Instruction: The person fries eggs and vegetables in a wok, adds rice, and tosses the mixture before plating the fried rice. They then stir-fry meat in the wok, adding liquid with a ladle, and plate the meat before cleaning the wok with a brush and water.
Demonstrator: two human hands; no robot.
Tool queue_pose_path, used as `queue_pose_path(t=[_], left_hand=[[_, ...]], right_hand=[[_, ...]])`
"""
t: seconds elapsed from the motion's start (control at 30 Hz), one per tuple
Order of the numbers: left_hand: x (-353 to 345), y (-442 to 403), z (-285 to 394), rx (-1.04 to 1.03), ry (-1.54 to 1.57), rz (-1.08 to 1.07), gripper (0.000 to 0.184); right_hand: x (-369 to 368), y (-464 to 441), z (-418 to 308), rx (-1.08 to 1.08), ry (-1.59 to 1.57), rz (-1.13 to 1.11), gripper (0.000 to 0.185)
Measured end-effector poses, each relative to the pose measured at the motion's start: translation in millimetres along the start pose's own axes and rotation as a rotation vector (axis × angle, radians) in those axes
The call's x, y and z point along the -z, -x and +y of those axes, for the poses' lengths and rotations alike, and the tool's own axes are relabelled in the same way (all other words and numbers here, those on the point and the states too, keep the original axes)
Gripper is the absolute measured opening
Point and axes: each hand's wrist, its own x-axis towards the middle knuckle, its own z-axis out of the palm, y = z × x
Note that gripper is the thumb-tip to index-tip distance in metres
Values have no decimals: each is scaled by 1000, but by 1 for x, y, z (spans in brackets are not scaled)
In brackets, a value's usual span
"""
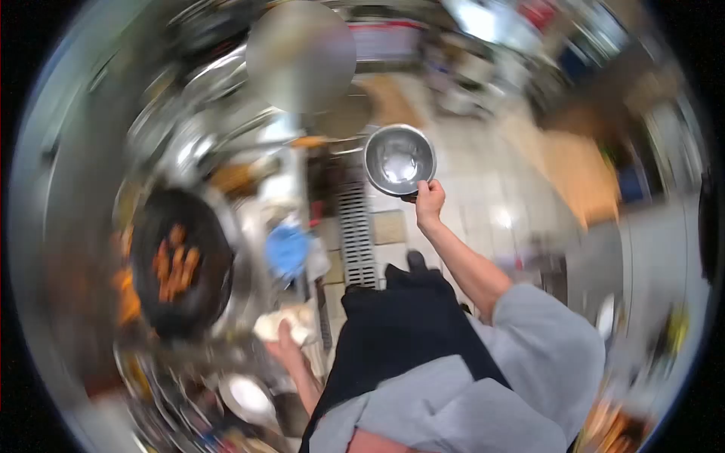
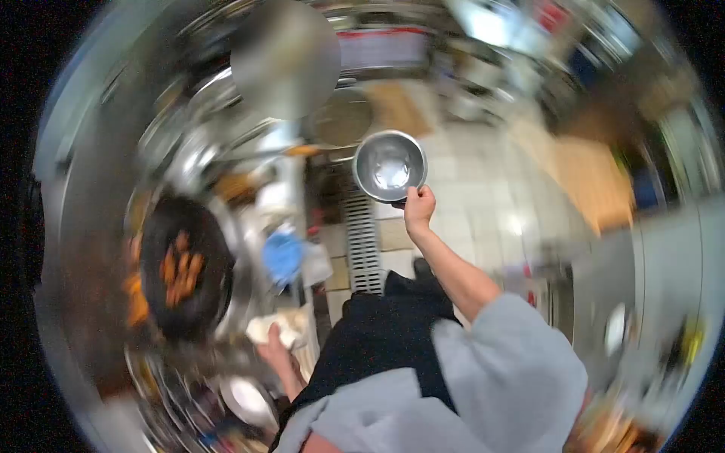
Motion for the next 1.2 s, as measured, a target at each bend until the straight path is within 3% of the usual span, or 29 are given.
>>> queue_pose_path(t=[0.1,0.2,0.27,0.3,0.43,0.53,0.63,0.73,0.83,1.03,1.2], left_hand=[[-10,-36,5,-46,-61,-261,44],[-43,-45,36,-152,-233,-431,46],[-59,-55,42,-216,-214,-493,46],[-69,-60,47,-232,-218,-532,47],[-94,-63,56,-285,-225,-621,47],[-100,-52,53,-286,-199,-620,47],[-91,-54,34,-230,-135,-621,48],[-73,-50,19,-219,-165,-501,47],[-46,-54,1,-184,-147,-354,41],[-49,-11,44,-155,-9,145,40],[-48,8,46,-139,44,430,43]], right_hand=[[167,-15,-17,-11,30,587,15],[302,-16,-29,33,3,1030,22],[369,-14,-38,201,-178,1135,26],[389,-5,-52,136,-232,1124,29],[429,5,-109,208,-439,1177,40],[435,-2,-97,103,-379,960,44],[382,-23,-53,11,-241,817,45],[277,-40,-22,-172,-117,654,38],[158,-63,-3,-216,106,312,32],[-63,-83,-5,165,349,-417,26],[-210,-53,-28,538,439,-789,25]])
